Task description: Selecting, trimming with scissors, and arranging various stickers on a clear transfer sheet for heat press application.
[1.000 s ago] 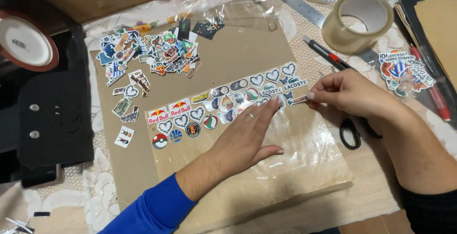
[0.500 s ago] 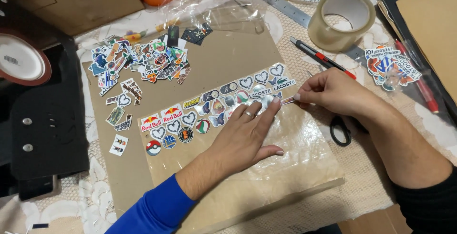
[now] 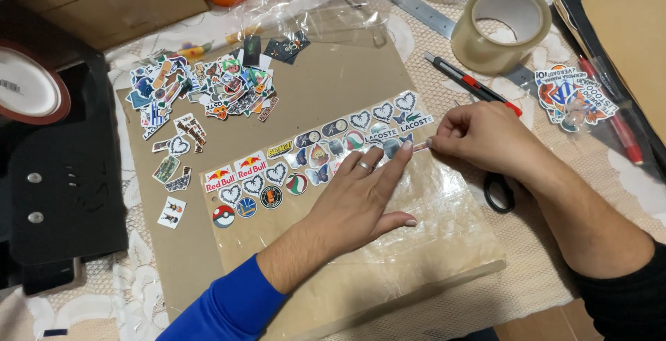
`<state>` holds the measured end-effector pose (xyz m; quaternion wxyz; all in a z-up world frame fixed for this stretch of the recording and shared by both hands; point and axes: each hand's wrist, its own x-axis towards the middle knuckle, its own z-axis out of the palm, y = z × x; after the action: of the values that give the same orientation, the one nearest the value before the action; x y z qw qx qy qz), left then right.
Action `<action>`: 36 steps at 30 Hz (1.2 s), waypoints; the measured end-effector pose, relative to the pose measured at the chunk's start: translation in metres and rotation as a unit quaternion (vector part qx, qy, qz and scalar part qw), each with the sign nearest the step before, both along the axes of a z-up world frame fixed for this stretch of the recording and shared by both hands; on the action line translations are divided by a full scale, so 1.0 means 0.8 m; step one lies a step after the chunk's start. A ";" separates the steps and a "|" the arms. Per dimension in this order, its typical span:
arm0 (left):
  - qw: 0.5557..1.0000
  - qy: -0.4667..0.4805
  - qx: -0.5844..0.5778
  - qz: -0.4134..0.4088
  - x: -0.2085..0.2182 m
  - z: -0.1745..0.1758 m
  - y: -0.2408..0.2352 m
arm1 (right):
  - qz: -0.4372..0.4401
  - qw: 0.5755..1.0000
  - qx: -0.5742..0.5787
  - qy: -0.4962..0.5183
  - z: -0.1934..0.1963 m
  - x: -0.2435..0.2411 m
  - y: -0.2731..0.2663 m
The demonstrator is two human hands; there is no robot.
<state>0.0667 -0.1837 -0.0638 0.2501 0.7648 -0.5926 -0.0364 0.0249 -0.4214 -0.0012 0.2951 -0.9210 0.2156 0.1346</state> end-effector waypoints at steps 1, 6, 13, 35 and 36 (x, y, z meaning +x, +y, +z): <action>1.000 -0.004 0.001 0.000 0.000 0.001 0.000 | 0.000 1.000 -0.003 -0.004 0.002 0.001 0.001; 1.000 -0.008 0.003 0.003 -0.001 0.000 -0.001 | 0.011 1.000 -0.017 -0.014 0.005 0.003 0.008; 1.000 0.002 0.017 -0.005 -0.001 0.009 0.000 | 0.015 0.999 -0.022 -0.018 0.004 -0.001 0.002; 0.965 0.042 -0.179 0.188 -0.014 0.078 0.242 | 0.121 0.959 -0.252 -0.040 0.038 -0.013 0.050; 0.959 0.020 -0.202 0.197 -0.013 0.072 0.246 | 0.178 0.952 -0.236 -0.074 0.041 0.003 0.068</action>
<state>0.0562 0.0128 -0.0060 0.4133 0.7991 -0.4201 0.1189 0.0272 -0.3666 0.0318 0.0557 -0.9952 0.0515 0.0612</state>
